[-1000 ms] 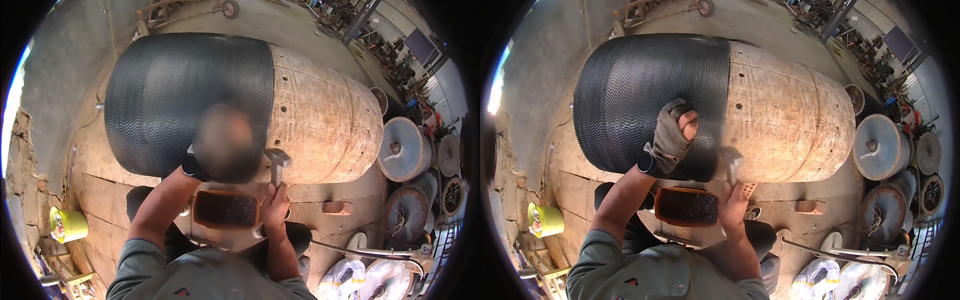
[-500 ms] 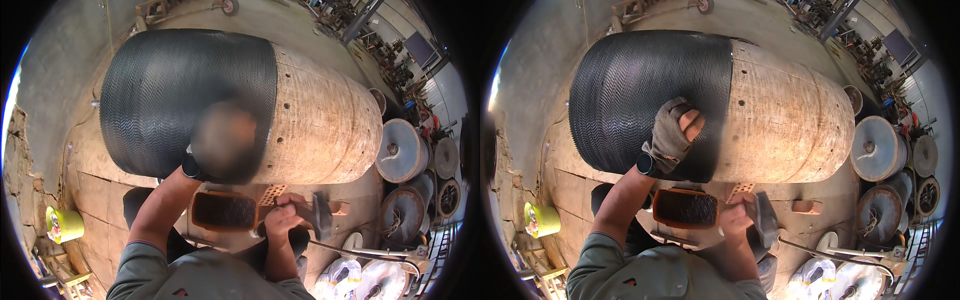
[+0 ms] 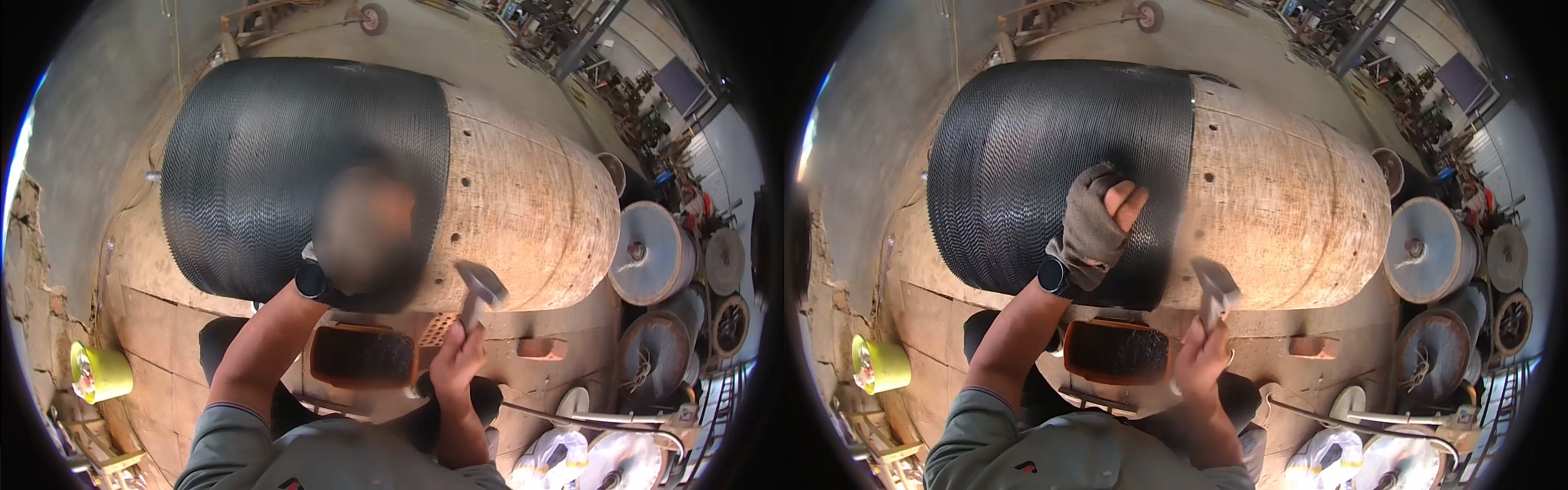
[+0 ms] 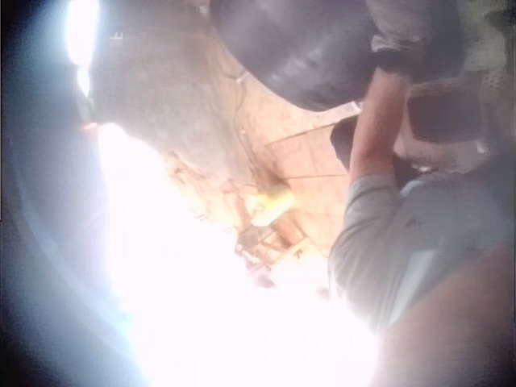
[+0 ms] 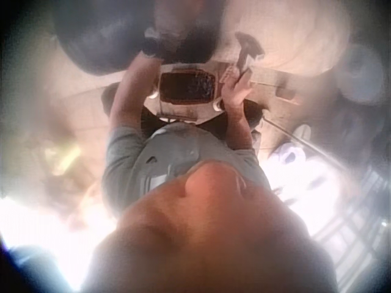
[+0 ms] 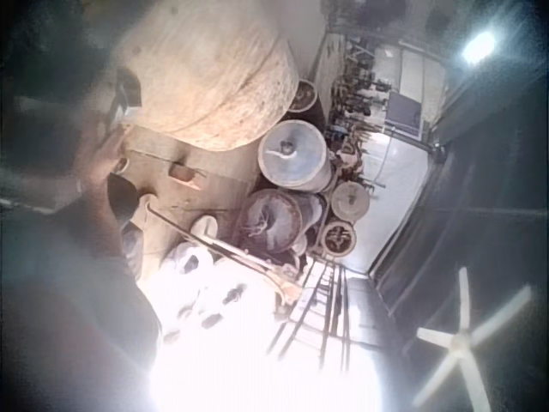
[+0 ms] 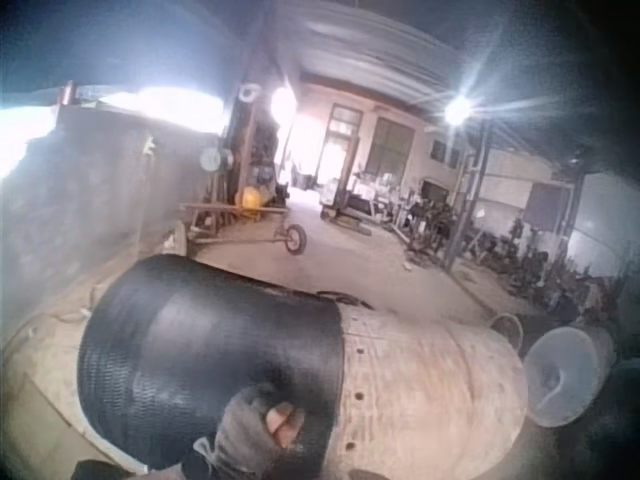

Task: The person assembles a circular metal wheel by placing a central hub and inserting wooden sticks as spokes. They then move to a large cylindrical object and hammer nails into its surface using a hammer.

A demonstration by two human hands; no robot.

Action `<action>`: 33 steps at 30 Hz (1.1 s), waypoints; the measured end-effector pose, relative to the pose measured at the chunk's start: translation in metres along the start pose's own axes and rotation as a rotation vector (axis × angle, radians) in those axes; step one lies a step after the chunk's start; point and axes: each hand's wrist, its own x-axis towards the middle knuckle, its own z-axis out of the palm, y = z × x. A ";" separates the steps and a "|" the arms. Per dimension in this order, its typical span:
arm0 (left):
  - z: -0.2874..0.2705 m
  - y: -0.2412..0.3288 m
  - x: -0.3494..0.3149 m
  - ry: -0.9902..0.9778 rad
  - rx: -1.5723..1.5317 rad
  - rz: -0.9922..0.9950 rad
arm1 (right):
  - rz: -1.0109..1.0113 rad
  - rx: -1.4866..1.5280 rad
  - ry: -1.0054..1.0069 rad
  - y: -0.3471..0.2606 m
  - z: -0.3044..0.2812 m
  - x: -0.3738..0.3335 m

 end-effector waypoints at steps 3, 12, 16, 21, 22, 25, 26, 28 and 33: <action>0.008 -0.005 0.006 0.013 -0.038 -0.048 | -0.183 0.144 0.091 0.000 0.005 0.005; 0.007 -0.015 0.008 -0.123 0.058 -0.109 | -0.298 0.266 0.119 -0.015 -0.001 0.023; 0.002 -0.019 0.027 -0.138 -0.047 -0.285 | -0.076 -0.303 -0.078 -0.001 0.006 0.024; -0.010 0.031 0.012 0.089 0.078 -0.110 | 0.081 -0.199 -0.130 0.015 0.009 -0.007; -0.012 0.051 0.000 0.054 -0.032 -0.231 | 0.187 -0.203 -0.192 0.016 0.009 -0.011; -0.015 0.089 -0.033 -0.063 -0.315 -0.510 | 0.070 -0.146 -0.108 0.019 0.006 -0.018; -0.013 0.092 -0.039 -0.084 -0.391 -0.556 | 0.075 -0.145 -0.116 0.020 0.006 -0.018; -0.012 0.097 -0.047 -0.131 -0.364 -0.518 | 0.089 -0.136 -0.135 0.022 0.007 -0.018; -0.019 0.091 -0.034 -0.249 -0.325 -0.531 | 0.085 -0.124 -0.120 0.027 0.011 -0.022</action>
